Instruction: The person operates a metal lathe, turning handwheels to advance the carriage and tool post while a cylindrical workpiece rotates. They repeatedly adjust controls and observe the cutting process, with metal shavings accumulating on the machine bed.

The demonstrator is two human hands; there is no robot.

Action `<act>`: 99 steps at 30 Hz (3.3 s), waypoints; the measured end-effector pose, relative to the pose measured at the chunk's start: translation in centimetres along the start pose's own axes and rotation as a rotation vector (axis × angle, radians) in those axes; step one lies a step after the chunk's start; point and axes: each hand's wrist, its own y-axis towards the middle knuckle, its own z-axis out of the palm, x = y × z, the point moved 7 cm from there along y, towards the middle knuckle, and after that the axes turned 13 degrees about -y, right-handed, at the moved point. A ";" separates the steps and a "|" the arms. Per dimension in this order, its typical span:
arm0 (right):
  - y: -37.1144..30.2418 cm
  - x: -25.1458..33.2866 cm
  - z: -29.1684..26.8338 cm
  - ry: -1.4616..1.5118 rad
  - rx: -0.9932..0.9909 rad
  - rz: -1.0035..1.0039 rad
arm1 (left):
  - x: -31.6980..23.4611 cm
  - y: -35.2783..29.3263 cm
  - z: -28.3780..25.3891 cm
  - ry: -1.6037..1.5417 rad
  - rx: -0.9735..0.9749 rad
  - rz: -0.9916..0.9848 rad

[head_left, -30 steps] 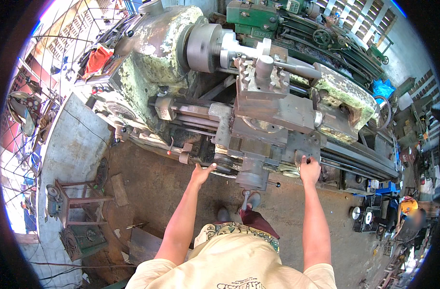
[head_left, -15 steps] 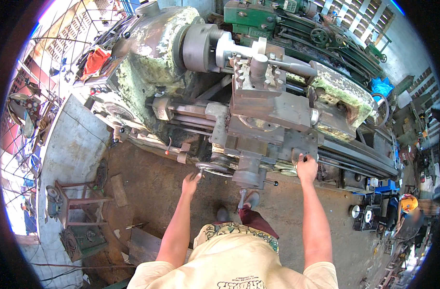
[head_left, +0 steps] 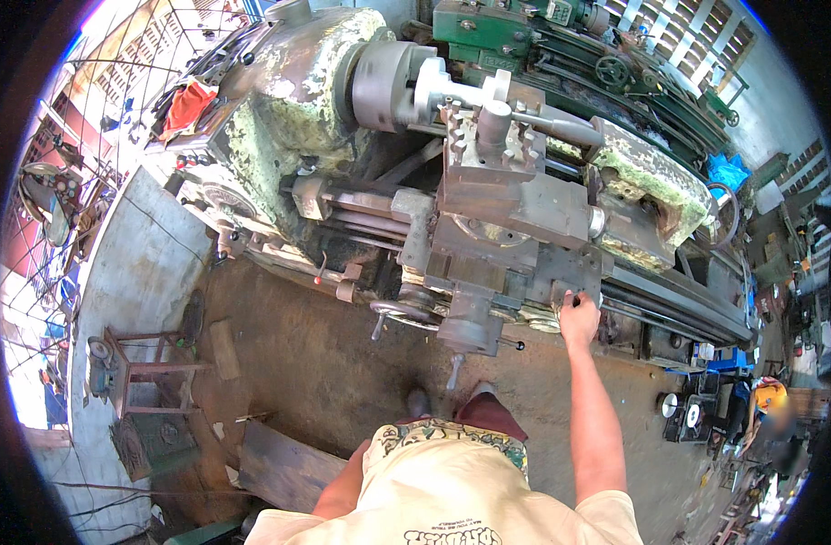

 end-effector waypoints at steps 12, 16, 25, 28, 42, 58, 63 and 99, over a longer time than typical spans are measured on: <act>-1.0 0.7 -1.2 0.175 -0.016 -0.184 | -11.5 0.5 -8.5 -0.566 -0.423 0.024; -0.8 0.1 -0.5 0.180 0.030 -0.173 | -13.0 1.2 -4.8 -0.448 -0.397 -0.034; -0.3 -0.3 0.1 0.232 0.110 -0.216 | -15.7 1.3 3.4 -0.031 -0.180 0.101; -0.2 -0.4 0.2 0.230 0.122 -0.240 | -16.1 -0.8 3.5 -0.145 -0.279 0.011; -0.1 -0.3 0.1 0.250 0.127 -0.281 | -15.2 -5.1 7.1 -0.338 -0.432 -0.077; -1.0 0.1 -0.4 0.165 0.031 -0.253 | -9.1 -5.3 4.0 -0.312 -0.269 -0.020; -1.2 0.2 -0.5 0.150 -0.025 -0.239 | -4.3 -5.4 3.8 -0.319 -0.298 -0.069; -1.1 -2.3 0.3 0.544 -0.138 -0.200 | -5.5 -8.4 8.7 -0.474 -0.395 -0.020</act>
